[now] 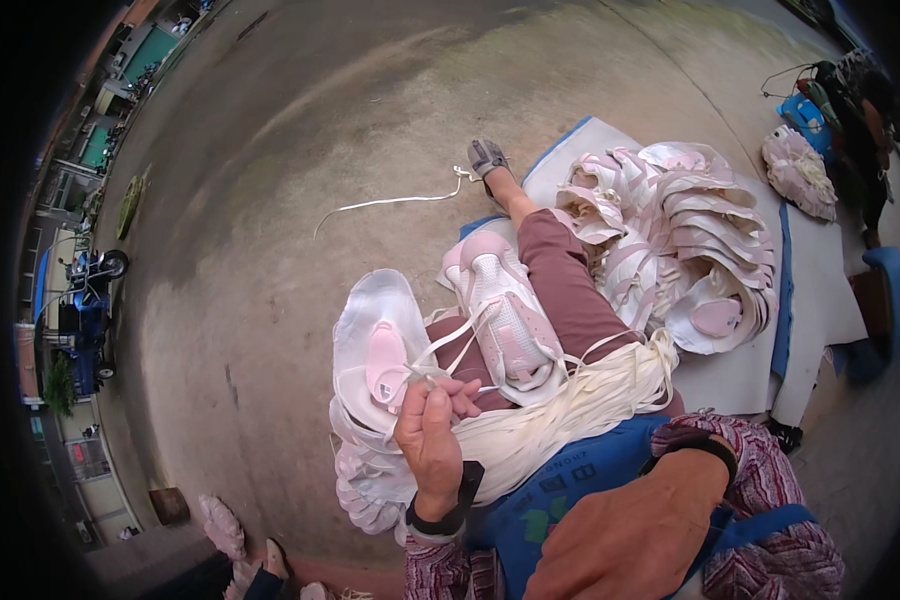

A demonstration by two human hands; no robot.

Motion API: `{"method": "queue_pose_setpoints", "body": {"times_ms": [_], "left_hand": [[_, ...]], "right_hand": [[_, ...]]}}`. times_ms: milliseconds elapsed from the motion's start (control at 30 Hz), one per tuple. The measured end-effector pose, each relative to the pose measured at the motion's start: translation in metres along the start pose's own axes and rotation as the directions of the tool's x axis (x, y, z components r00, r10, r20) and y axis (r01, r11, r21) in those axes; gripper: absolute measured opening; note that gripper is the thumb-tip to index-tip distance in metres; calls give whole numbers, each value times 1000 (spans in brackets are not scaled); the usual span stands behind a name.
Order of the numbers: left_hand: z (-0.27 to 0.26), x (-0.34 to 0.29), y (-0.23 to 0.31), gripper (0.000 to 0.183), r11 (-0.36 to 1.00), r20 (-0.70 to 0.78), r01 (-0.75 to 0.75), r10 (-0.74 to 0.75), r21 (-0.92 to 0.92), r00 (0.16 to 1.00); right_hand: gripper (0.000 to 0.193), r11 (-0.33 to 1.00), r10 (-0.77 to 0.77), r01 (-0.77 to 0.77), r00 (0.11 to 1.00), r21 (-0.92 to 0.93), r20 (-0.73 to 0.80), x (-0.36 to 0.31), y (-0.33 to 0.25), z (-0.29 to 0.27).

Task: Lacing and preparing shoe uppers for further manufacturing processes.

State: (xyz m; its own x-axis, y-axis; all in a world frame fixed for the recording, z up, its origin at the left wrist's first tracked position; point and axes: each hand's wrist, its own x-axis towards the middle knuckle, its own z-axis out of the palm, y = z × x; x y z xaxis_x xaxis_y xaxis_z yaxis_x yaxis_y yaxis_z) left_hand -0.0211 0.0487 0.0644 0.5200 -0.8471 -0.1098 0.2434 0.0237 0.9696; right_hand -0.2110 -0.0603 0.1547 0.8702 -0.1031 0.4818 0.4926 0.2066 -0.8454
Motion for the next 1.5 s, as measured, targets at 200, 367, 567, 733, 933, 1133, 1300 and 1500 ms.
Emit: {"method": "queue_pose_setpoints", "body": {"times_ms": [200, 367, 567, 733, 933, 1133, 1300, 1500], "left_hand": [[22, 3, -10, 20, 984, 60, 102, -111, 146, 992], [14, 3, -17, 22, 973, 40, 126, -137, 193, 990], [17, -5, -28, 24, 953, 25, 114, -126, 280, 992], [32, -3, -41, 23, 903, 136, -32, -29, 428, 990], [30, -9, -47, 12, 838, 162, -216, 154, 502, 975], [20, -12, -50, 20, 978, 142, 157, -176, 134, 974], [19, -11, -55, 22, 963, 107, 268, -264, -23, 959], [-11, -16, -45, 18, 990, -67, 140, -139, 19, 988]], "right_hand": [[38, 987, -10, 13, 1000, -161, 19, -2, -11, 9], [33, 990, -97, 81, 987, -119, -131, -9, -16, -4], [20, 785, 203, -429, 860, -448, -468, -6, 4, -33], [19, 671, 196, -636, 648, -382, -736, -26, 81, -37], [14, 643, 126, -551, 761, -532, -637, -22, 120, -32], [14, 749, 275, -572, 727, -333, -629, -18, 115, -34], [18, 757, 276, -557, 746, -341, -607, -17, 116, -37], [25, 957, 273, -225, 473, 185, -838, -33, 63, -78]]}}
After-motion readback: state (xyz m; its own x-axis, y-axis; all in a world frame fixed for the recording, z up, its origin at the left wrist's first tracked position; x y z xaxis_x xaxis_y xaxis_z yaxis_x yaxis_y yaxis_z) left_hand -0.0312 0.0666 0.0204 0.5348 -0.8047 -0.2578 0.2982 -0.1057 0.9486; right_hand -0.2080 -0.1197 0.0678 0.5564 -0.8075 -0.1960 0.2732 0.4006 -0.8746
